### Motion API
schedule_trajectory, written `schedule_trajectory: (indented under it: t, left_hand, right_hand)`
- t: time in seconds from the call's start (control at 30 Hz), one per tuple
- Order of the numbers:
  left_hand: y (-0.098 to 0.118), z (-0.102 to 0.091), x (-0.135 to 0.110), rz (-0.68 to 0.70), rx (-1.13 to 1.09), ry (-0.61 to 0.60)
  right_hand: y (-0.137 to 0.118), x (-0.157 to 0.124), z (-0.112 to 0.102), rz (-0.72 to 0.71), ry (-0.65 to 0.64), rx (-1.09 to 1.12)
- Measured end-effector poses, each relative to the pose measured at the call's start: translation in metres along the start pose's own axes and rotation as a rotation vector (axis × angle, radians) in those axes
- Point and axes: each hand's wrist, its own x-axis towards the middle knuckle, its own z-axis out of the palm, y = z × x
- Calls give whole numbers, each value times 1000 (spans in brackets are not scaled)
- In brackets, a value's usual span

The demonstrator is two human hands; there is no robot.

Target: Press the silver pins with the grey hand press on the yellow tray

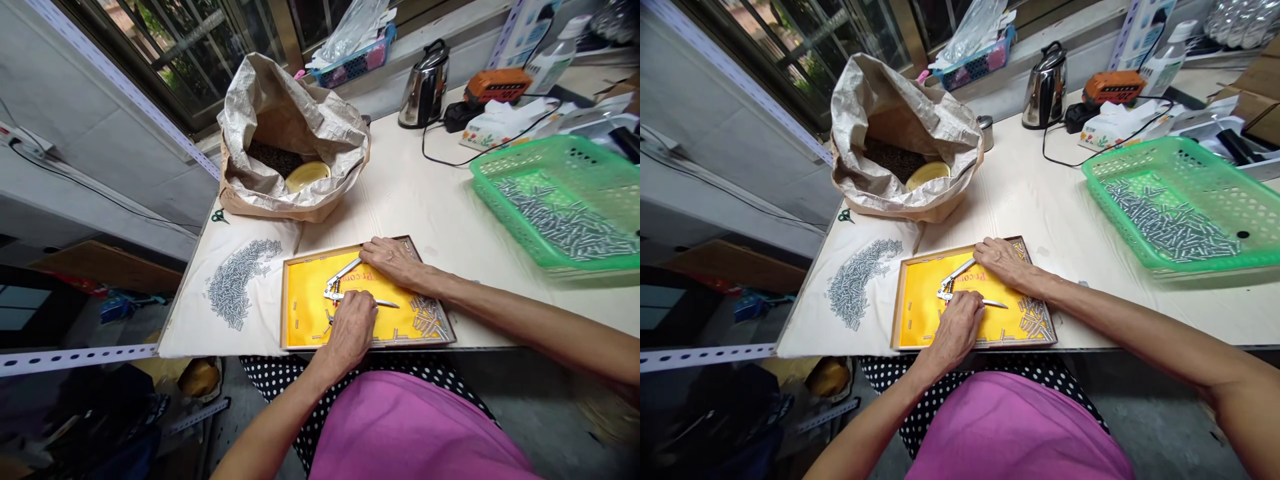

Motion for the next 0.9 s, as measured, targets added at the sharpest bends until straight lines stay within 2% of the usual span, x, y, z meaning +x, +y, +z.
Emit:
schedule_trajectory:
  t: [0.1, 0.17, 0.23, 0.3, 0.37, 0.47, 0.77, 0.9]
  left_hand:
    - [-6, -12, -5, -45, -177, 71]
    - [-15, -24, -10, -205, -273, 178]
    - [-29, -36, -16, -427, -369, 247]
    - [-42, -44, -22, -592, -482, 226]
    - [-51, -47, -27, -681, -546, 183]
    - [-54, -45, -30, -720, -510, 154]
    - [-48, -44, -28, -686, -327, 28]
    - [-46, -45, -26, -743, -348, -44]
  right_hand:
    - [0, -4, -6, -4, 27, 10]
    - [0, -8, -9, -7, 55, 18]
    - [0, -12, -13, -4, 81, 9]
    - [0, -17, -17, 0, 94, -7]
    - [-2, -21, -21, 12, 96, -25]
    - [-7, -24, -28, 26, 85, -42]
    - [-11, -24, -40, 36, 43, -89]
    - [-13, -26, -41, 33, 40, -101]
